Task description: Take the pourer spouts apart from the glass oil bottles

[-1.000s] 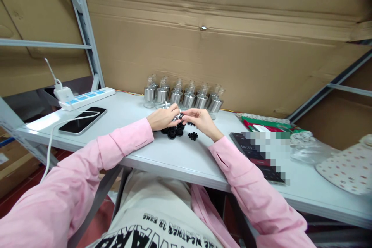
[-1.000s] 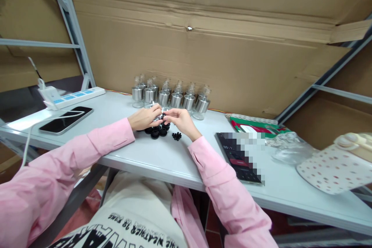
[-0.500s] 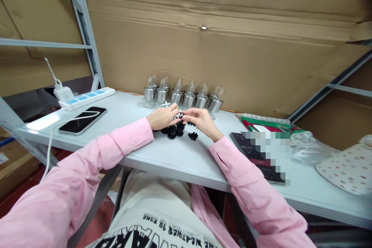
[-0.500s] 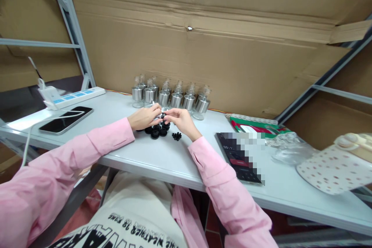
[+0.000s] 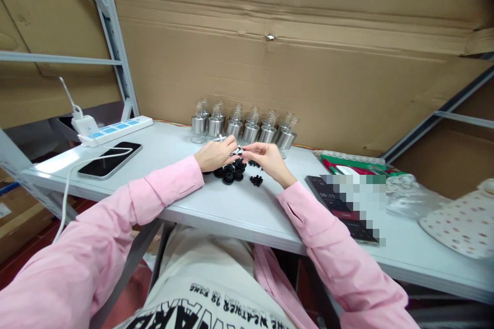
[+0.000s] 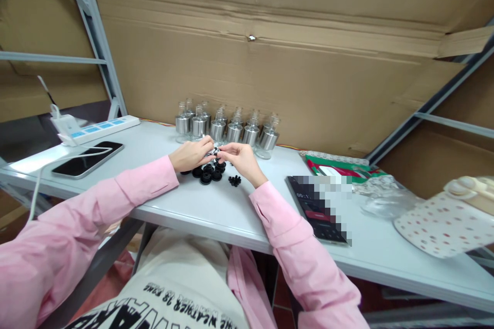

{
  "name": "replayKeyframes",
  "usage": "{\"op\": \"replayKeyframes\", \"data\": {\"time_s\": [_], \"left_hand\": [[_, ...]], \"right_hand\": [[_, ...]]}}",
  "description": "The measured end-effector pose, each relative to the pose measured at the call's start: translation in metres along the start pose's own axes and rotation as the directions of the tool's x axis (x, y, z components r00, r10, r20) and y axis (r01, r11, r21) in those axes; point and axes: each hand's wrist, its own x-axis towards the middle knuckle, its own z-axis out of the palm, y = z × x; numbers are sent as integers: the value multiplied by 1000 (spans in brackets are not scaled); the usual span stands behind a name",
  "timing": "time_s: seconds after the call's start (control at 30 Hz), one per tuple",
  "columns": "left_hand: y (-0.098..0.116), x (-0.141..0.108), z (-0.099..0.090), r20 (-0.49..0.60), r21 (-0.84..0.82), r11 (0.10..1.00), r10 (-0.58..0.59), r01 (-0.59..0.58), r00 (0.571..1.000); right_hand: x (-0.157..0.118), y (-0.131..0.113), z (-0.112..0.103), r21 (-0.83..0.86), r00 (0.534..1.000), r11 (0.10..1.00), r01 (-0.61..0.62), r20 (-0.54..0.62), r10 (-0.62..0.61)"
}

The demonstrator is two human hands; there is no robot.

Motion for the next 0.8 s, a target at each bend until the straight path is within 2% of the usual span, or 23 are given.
{"op": "replayKeyframes", "data": {"time_s": [0.37, 0.57, 0.8], "left_hand": [[0, 1, 2, -1, 5, 1000, 0, 0, 1000], [1, 0, 8, -3, -37, 998, 44, -44, 999], [4, 0, 5, 26, -36, 998, 47, -46, 999]], "right_hand": [[0, 2, 2, 45, 1000, 999, -4, -21, 5], [1, 4, -1, -1, 1000, 1000, 8, 16, -8], [2, 3, -2, -96, 998, 995, 15, 54, -10]]}}
